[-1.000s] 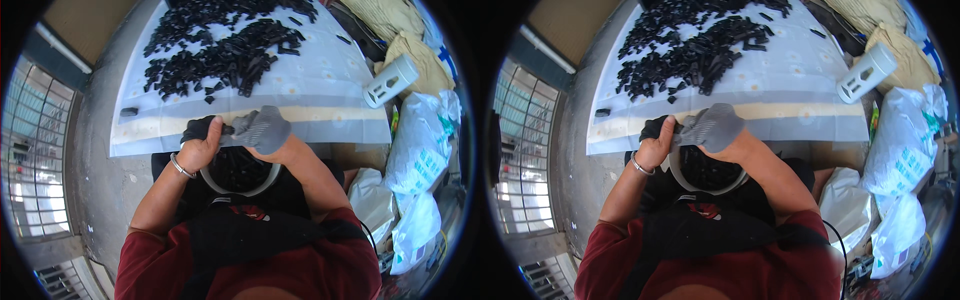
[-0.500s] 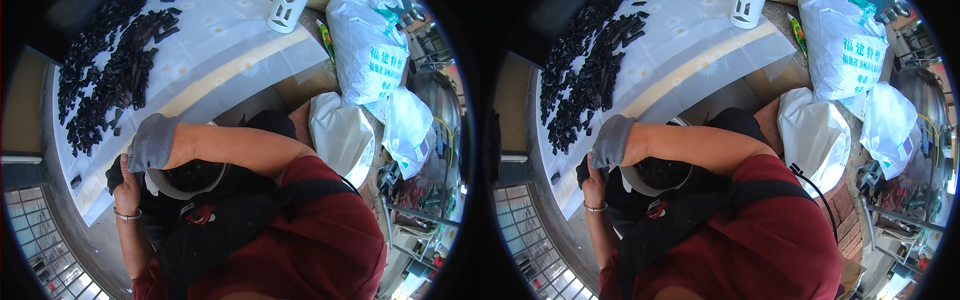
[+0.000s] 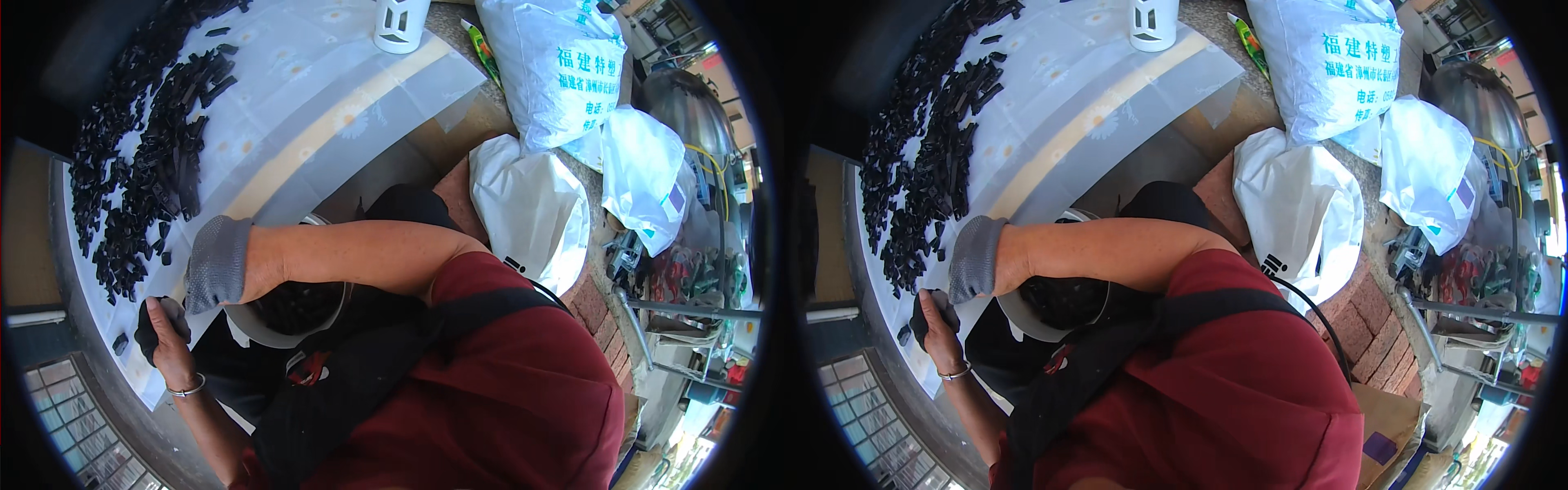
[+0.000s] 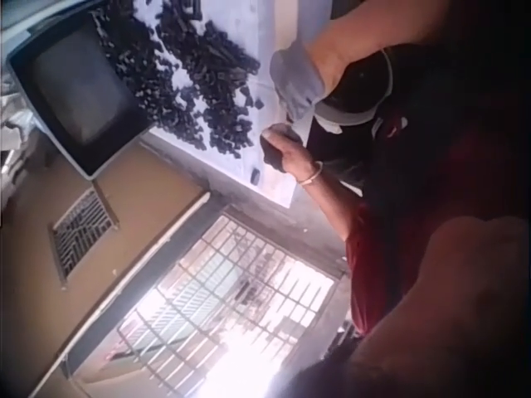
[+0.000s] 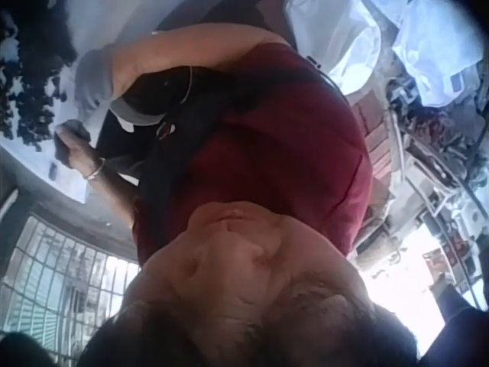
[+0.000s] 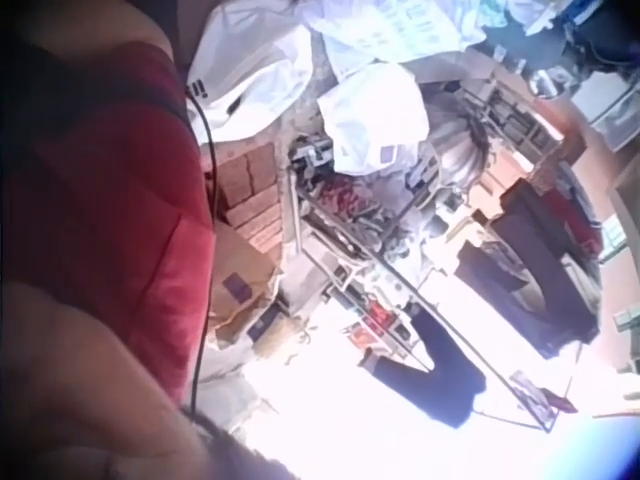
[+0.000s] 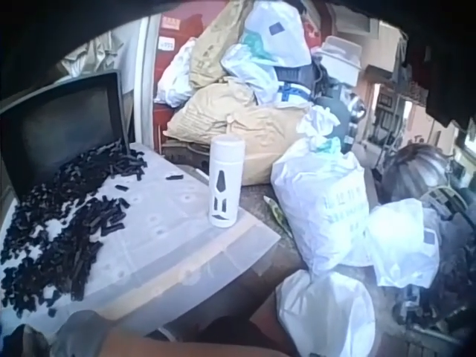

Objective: Inspecting and sorting small black plastic components at a workbench.

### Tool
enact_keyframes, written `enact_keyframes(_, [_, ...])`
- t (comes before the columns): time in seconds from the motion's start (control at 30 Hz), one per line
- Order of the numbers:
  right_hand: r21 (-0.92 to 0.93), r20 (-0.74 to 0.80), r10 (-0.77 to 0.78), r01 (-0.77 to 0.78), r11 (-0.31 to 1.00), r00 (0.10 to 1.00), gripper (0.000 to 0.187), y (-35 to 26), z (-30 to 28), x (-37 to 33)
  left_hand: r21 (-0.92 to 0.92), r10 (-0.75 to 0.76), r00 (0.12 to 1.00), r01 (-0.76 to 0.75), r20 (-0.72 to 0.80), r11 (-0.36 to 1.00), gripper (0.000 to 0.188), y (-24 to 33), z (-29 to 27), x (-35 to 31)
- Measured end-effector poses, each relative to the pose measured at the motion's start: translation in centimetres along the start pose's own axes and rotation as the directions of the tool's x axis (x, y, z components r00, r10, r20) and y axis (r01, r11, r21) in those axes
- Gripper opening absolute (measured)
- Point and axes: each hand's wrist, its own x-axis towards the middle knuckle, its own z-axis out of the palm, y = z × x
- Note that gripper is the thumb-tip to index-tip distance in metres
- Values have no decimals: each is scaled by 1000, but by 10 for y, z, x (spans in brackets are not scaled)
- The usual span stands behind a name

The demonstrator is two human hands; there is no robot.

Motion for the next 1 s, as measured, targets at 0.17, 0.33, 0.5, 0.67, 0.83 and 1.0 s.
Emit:
enact_keyframes(0.17, [-22, -22, -10, 10, 1000, 1000, 6, 2, 2, -1, -20, -22, 998, 21, -52, 1000, 41, 3, 1, 2])
enact_keyframes(0.33, [-13, 75, -25, 26, 1000, 997, 7, 1, 1, 3, -17, 20, 1000, -19, 5, 1000, 40, -2, -6, -1])
enact_keyframes(0.5, [-96, 152, 35, -20, 995, 988, 10, 0, 1, -3, 1, 55, 998, -55, 7, 998, 39, -19, -6, 7])
enact_keyframes(0.67, [-53, 96, 41, -36, 998, 995, 9, 2, 10, -2, 22, 53, 998, -53, -27, 998, 39, -16, -7, 4])
enact_keyframes(0.83, [-80, 133, 45, -35, 996, 990, 7, 0, 9, 1, -32, 45, 999, -44, 3, 998, 39, -15, -7, 4])
enact_keyframes(1.0, [-57, 132, 44, -37, 998, 990, 7, 0, 7, 1, -19, 26, 1000, -26, -13, 999, 38, -16, -4, 4])
